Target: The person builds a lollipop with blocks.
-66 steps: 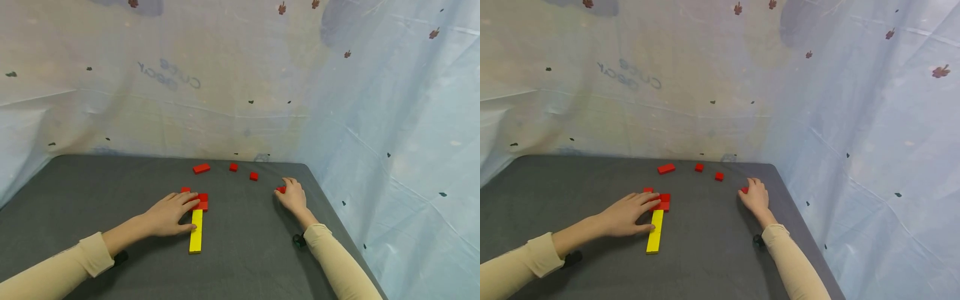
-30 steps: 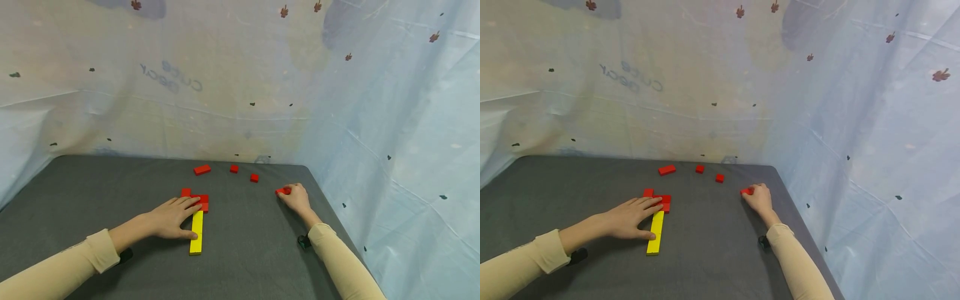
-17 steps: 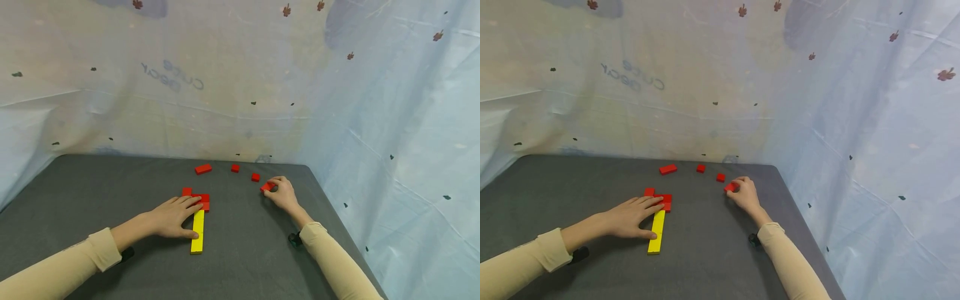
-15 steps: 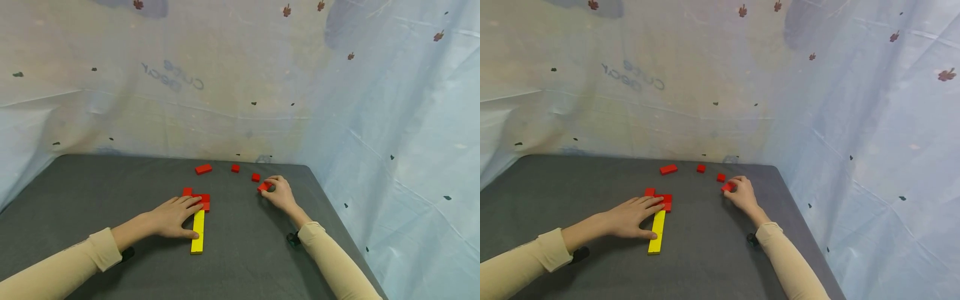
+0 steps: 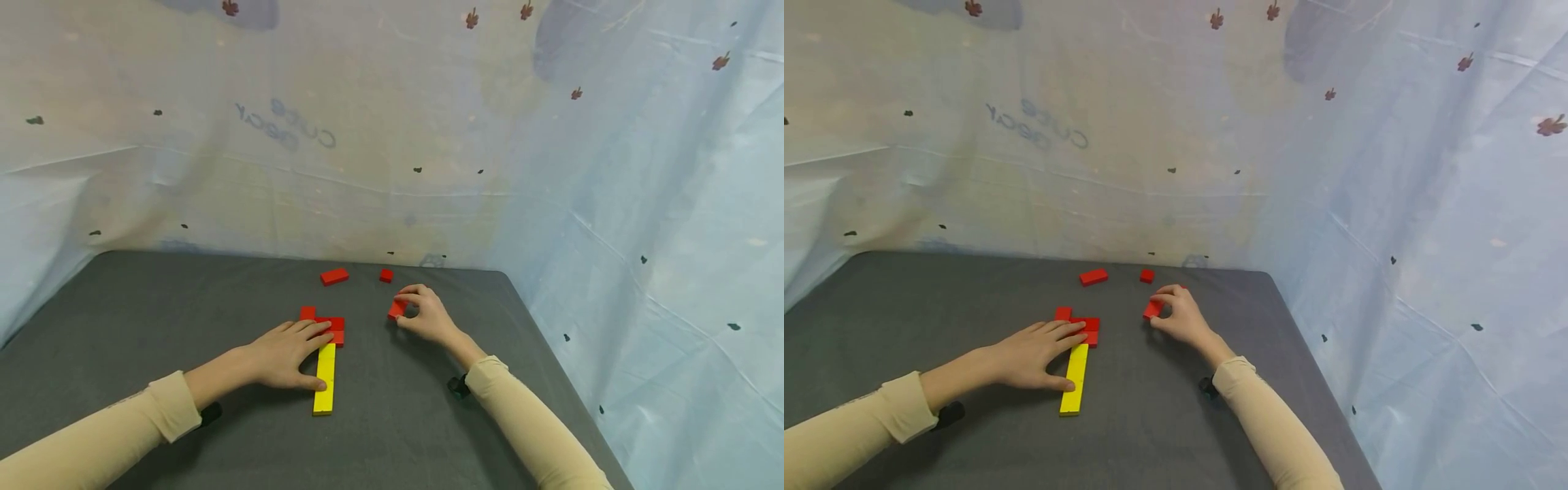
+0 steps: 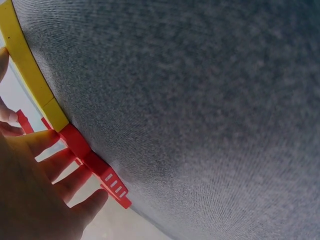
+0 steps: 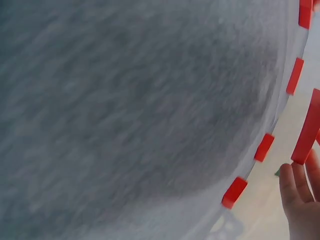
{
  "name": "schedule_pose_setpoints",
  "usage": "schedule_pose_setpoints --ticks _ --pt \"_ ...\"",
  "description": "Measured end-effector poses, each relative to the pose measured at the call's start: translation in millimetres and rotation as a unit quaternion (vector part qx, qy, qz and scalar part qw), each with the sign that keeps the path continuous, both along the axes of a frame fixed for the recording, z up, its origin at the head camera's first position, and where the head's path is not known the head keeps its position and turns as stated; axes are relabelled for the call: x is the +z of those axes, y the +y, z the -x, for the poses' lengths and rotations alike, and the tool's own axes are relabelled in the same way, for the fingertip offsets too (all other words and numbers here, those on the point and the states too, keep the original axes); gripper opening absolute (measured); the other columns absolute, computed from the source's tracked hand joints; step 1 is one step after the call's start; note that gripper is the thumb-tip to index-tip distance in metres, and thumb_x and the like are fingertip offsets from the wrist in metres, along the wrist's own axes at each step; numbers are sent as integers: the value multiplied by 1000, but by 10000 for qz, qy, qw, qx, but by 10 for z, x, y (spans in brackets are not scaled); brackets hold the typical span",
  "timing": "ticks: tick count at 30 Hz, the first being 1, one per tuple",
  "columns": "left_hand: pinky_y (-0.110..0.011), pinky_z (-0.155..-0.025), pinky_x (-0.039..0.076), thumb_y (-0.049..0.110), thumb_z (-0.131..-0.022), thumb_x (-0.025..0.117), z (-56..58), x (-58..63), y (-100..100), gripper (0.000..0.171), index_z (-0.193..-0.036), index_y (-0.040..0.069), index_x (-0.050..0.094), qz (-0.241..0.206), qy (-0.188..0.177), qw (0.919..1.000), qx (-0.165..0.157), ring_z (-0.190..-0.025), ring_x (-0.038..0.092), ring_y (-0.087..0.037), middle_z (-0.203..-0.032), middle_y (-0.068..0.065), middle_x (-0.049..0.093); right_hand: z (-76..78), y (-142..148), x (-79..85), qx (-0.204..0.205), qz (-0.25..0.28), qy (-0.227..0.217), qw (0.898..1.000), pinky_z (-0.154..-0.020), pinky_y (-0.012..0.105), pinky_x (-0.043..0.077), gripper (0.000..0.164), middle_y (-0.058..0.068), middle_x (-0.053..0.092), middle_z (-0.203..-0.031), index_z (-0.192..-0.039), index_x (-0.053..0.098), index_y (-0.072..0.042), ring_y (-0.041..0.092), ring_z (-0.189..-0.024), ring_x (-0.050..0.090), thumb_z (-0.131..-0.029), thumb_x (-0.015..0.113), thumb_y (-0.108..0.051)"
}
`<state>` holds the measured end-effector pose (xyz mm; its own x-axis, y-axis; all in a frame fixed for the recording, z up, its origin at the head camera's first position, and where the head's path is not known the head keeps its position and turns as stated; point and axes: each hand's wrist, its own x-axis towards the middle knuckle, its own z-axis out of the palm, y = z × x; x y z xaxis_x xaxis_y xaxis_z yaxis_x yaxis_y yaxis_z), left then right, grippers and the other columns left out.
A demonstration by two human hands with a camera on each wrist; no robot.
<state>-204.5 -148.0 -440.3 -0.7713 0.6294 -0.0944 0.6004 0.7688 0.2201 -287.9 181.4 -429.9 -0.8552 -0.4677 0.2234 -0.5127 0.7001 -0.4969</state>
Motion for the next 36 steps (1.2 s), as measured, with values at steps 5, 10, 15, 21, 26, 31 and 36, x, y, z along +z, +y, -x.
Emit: schedule_pose_setpoints --ticks 5,10,15,21,26,31,36 --pt "-65 -120 27 78 -85 63 7 -14 2 101 -159 12 43 36 18 10000 10 -151 34 -39 -167 -12 35 54 -129 -32 533 -265 -94 9982 -102 51 48 40 14 56 -141 -132 71 -5 33 -128 53 -93 76 -13" --pt "-64 -120 27 80 -84 62 12 -23 16 103 -160 13 43 73 -6 10000 60 -150 35 -39 -166 -12 35 99 -232 -64 949 -488 -181 9941 -106 49 47 37 13 56 -141 -131 71 -7 32 -131 51 -94 75 -13" --pt "-64 -120 27 81 -83 62 14 -25 31 104 -160 13 43 119 -26 9999 86 -150 35 -38 -166 -12 36 119 -338 -93 1198 -592 -258 9907 -107 50 46 38 14 56 -141 -131 71 -5 33 -131 51 -94 75 -13" --pt "-65 -119 28 81 -83 63 -12 -2 49 103 -159 13 44 101 6 9999 63 -149 36 -37 -165 -12 37 129 -453 -120 1341 -758 -449 9870 -109 49 45 39 12 56 -142 -133 71 -8 31 -130 51 -95 74 -14" --pt "-66 -118 29 79 -84 65 -26 10 55 103 -159 12 45 59 6 10000 54 -149 37 -37 -165 -13 38 133 -518 -129 1506 -784 -413 9846 -108 47 47 38 12 58 -140 -132 71 -7 30 -129 53 -95 74 -14" --pt "-65 -118 29 78 -84 66 -29 17 52 102 -159 12 44 51 1 10000 66 -149 36 -36 -165 -13 38 143 -580 -133 1581 -877 -427 9826 -108 44 48 39 11 58 -143 -135 70 -7 29 -130 54 -95 72 -12" --pt "-65 -118 29 78 -85 65 -34 20 45 101 -159 12 44 48 20 10000 36 -149 37 -36 -165 -13 38 143 -634 -135 1663 -934 -513 9803 -110 43 48 42 10 57 -146 -137 68 -7 28 -132 54 -95 71 -9"
